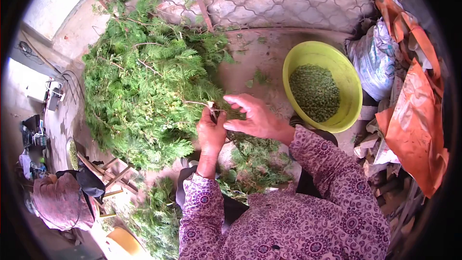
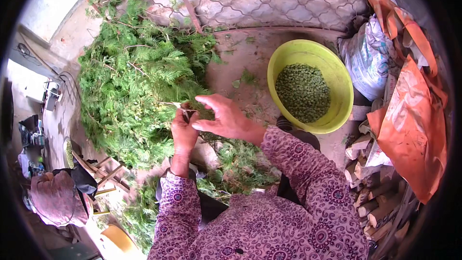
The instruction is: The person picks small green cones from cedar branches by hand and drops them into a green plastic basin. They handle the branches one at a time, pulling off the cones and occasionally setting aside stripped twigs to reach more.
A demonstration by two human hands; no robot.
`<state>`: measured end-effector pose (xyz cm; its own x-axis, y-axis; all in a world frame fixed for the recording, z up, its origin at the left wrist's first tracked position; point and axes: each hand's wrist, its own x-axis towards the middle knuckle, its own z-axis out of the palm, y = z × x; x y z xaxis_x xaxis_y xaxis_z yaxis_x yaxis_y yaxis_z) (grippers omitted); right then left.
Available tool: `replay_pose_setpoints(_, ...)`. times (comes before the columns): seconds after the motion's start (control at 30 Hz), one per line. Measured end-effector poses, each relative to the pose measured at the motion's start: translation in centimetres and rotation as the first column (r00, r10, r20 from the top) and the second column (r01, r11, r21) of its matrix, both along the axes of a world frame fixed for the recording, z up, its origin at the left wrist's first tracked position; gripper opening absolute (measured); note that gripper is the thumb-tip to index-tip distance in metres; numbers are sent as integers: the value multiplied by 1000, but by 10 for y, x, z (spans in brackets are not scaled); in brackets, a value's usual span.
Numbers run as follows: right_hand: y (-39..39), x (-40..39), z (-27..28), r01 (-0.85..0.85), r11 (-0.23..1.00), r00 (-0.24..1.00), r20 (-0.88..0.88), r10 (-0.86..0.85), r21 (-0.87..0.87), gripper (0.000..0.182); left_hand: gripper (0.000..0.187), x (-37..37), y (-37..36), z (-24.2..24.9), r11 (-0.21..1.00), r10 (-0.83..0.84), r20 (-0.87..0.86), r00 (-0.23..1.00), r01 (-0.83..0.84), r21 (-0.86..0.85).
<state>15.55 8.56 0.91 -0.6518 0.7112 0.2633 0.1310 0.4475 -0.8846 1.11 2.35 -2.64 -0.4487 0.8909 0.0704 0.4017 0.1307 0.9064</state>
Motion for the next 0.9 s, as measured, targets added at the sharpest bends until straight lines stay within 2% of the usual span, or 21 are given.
replay_pose_setpoints(0.03, 0, -3, -6, 6, 1000, 1000, 1, -6, -2, 57, 32, 8, 3, 1, 1000, -6, 1, 1000, 6, -2)
replay_pose_setpoints(0.1, 0, -8, -17, 77, 993, 997, -8, -77, 85, 52, 35, 26, 7, 6, 994, -24, -185, 982, 42, 97)
replay_pose_setpoints(0.13, 1, -9, -24, 108, 991, 994, -40, -105, 79, 44, 39, 30, 9, 3, 995, -50, -224, 973, 69, 74)
replay_pose_setpoints(0.17, 2, -8, -25, 109, 991, 994, -38, -106, 80, 44, 39, 32, 10, -1, 995, -51, -222, 974, 70, 76)
replay_pose_setpoints(0.23, 7, -5, -24, 112, 985, 991, -65, -121, -132, 38, 44, 35, 13, -6, 981, -90, -236, 968, 127, 147)
replay_pose_setpoints(0.27, 9, -5, -25, 114, 985, 991, -62, -123, -133, 38, 56, 36, 12, -1, 978, -133, -256, 957, 169, 124)
replay_pose_setpoints(0.3, 11, -5, -28, 146, 980, 981, -110, -162, -135, 34, 56, 38, 11, 2, 978, -135, -253, 958, 169, 122)
replay_pose_setpoints(0.4, 16, -6, -35, 233, 954, 937, -218, -273, -190, 21, 75, 39, 9, 4, 954, -220, -186, 958, 251, 164)
replay_pose_setpoints(0.43, 20, -4, -37, 233, 954, 938, -214, -271, -189, 21, 75, 38, 8, 4, 954, -219, -182, 959, 249, 165)
replay_pose_setpoints(0.5, 28, 3, -37, 187, 951, 977, -52, -206, -246, 21, 79, 37, 6, 8, 956, -280, -83, 956, 285, 62)
replay_pose_setpoints(0.57, 30, 4, -36, 146, 941, 981, -75, -177, -304, 21, 73, 33, 4, 9, 958, -282, -23, 959, 283, 49)
replay_pose_setpoints(0.63, 34, 5, -34, 169, 933, 972, -100, -210, -317, 20, 63, 25, 4, 3, 975, -208, 102, 973, 198, 99)
replay_pose_setpoints(0.7, 40, 12, -24, 184, 910, 975, -51, -218, -372, 22, 42, 16, 4, 3, 984, -154, 270, 950, 123, 128)
replay_pose_setpoints(0.77, 48, 19, -21, 205, 884, 965, -63, -253, -420, 24, 36, 5, 5, 3, 984, -97, 420, 902, 24, 175)
replay_pose_setpoints(0.8, 55, 23, -24, 198, 840, 963, -57, -262, -505, 23, 32, 3, 4, 8, 985, -63, 499, 864, -26, 170)
replay_pose_setpoints(0.83, 59, 25, -28, 199, 840, 964, -55, -261, -505, 23, 32, 0, 3, 10, 985, -62, 501, 863, -27, 169)
replay_pose_setpoints(0.9, 64, 27, -30, 139, 798, 903, -256, -346, -586, 24, 30, -2, 3, 12, 991, 30, 483, 875, -91, 103)
